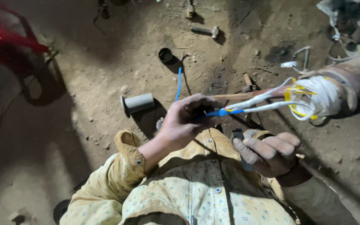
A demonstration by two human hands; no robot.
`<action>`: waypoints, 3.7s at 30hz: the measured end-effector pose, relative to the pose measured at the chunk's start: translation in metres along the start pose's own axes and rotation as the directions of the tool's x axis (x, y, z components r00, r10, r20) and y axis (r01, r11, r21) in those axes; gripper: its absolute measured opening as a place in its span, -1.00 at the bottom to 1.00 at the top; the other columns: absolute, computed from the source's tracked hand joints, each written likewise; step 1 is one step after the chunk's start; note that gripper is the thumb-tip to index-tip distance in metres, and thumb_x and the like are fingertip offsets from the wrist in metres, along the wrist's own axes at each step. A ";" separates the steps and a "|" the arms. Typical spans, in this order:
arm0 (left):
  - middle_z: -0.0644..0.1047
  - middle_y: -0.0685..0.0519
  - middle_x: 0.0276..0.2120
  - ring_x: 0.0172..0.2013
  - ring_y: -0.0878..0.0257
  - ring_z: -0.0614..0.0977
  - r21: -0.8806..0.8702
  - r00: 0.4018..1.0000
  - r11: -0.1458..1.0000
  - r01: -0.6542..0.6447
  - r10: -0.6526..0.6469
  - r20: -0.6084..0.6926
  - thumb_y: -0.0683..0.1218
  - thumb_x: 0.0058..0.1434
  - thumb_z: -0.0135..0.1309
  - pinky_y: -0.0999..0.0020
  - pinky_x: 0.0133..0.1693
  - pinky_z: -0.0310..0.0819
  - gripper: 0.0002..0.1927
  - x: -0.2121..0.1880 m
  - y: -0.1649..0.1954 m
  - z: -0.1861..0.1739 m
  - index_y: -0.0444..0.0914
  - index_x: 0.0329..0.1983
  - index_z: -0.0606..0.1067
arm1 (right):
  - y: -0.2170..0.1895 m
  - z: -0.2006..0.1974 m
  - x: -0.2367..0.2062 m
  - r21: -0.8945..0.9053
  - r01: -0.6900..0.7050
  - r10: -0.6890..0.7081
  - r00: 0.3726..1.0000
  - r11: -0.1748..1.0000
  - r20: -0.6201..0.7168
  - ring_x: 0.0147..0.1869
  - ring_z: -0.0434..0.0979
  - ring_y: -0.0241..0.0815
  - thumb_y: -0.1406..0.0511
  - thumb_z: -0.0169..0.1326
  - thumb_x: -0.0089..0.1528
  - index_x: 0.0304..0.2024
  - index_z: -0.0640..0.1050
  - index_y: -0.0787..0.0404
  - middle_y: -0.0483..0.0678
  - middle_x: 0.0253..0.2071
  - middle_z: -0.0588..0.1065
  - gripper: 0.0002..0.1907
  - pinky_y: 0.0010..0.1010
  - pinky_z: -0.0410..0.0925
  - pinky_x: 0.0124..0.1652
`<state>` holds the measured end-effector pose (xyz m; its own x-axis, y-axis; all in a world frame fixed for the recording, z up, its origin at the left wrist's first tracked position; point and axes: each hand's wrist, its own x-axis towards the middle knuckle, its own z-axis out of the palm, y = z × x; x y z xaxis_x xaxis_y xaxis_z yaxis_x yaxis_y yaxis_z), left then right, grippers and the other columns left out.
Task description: The person sits on the ground and winds white string tightly around a rusty metal pipe, pulling the string taut with both hands. They then use a small blade to trim the string and press white tape around the wound section to secure it.
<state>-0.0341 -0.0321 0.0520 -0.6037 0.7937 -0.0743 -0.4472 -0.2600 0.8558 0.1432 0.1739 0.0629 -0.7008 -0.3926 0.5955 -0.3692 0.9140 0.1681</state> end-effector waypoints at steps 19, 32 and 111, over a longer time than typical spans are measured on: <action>0.62 0.03 -0.09 -0.10 0.33 0.59 0.134 0.969 0.964 0.228 -0.238 0.068 -0.38 0.24 0.20 0.37 -0.08 0.53 -0.66 -0.013 -0.011 -0.022 -0.38 0.09 0.57 | 0.014 0.037 0.023 0.012 0.147 -0.146 0.988 0.989 -0.042 0.04 0.19 -0.21 0.15 0.34 0.19 -0.33 0.56 -0.22 -0.48 -0.06 0.41 -0.83 -0.21 0.11 0.00; 0.60 0.05 -0.10 -0.04 0.35 0.60 0.107 0.992 0.986 0.125 -0.124 -0.021 -0.41 0.22 0.16 0.39 0.02 0.53 -0.70 -0.012 -0.011 -0.016 -0.37 0.00 0.52 | 0.016 0.027 0.020 -0.022 0.127 -0.127 0.992 0.992 0.012 -0.05 0.19 -0.24 0.16 0.38 0.20 -0.22 0.63 -0.17 -0.43 -0.13 0.42 -0.84 -0.25 0.09 -0.05; 0.63 0.01 -0.04 0.00 0.35 0.62 0.133 0.984 0.980 0.151 -0.162 0.075 -0.40 0.24 0.09 0.42 0.06 0.54 -0.70 -0.018 -0.010 -0.009 -0.39 0.04 0.51 | 0.008 -0.050 0.076 0.363 0.076 -0.145 0.976 0.929 0.165 -0.05 0.52 -0.27 0.28 0.32 0.11 -0.04 0.67 0.12 -0.28 -0.02 0.46 -0.66 -0.36 0.25 -0.18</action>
<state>-0.0250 -0.0492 0.0401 -0.4720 0.8643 -0.1736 -0.4418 -0.0614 0.8950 0.1175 0.1564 0.1492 -0.7309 -0.5321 0.4274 -0.6180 0.7818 -0.0834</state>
